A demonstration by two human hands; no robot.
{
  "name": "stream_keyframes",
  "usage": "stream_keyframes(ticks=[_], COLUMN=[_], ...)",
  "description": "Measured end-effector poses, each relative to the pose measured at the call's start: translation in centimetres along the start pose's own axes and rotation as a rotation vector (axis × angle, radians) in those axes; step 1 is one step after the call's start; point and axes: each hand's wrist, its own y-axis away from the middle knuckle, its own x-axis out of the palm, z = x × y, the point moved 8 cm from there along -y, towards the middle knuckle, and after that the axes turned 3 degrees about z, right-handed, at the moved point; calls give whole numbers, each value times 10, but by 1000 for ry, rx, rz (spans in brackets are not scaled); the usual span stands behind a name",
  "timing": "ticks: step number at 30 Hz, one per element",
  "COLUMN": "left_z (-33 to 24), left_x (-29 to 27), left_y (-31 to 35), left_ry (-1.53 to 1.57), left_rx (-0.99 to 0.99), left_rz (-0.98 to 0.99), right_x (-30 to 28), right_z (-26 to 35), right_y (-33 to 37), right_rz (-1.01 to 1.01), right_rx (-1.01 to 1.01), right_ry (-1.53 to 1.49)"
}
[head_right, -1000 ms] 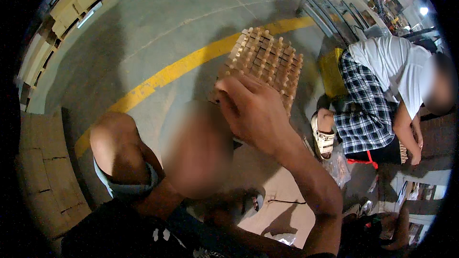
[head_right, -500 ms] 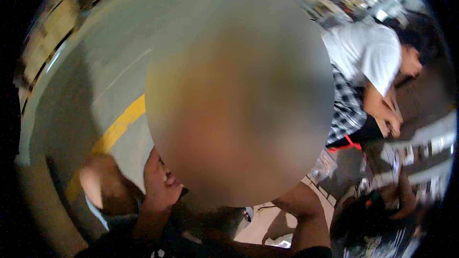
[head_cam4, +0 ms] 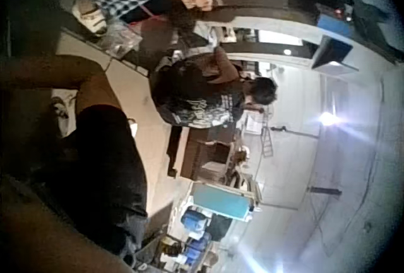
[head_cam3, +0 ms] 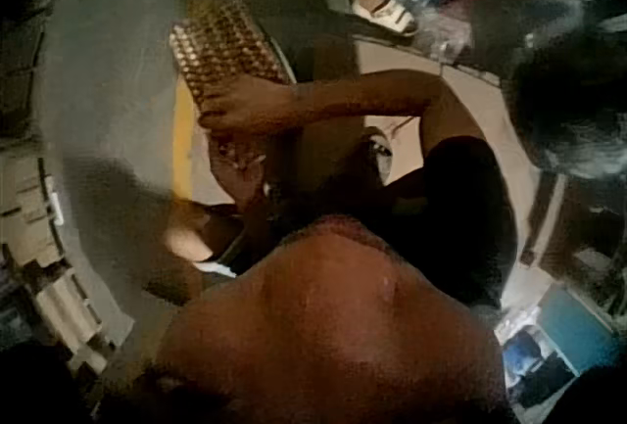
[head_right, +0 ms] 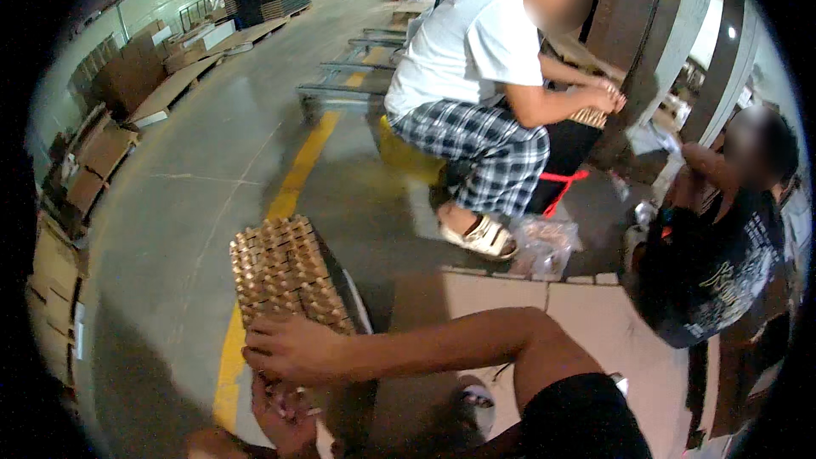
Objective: The person inserts wooden pegs into pre-drilled holes in wooden blocks by hand and collects more pegs from a plastic bag.
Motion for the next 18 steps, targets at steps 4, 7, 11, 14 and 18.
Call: stream_keyframes(ticks=[4, 7, 11, 14, 18], left_z=[11, 7, 1, 6, 4], left_x=[34, 43, 13, 22, 23], left_y=[4, 9, -3, -5, -3], left_ry=[-107, -170, -237, -144, -33], left_rx=[116, 98, 180, 154, 151], left_rz=[-24, -119, 5, 21, 61], right_x=[9, 18, 14, 18, 22], right_z=[-11, -9, 5, 8, 11], right_y=[0, 4, 6, 16, 15], right_rz=[19, -63, -37, 39, 115], right_rx=[126, 147, 167, 152, 63], right_ry=[-28, 35, 156, 212, 256])
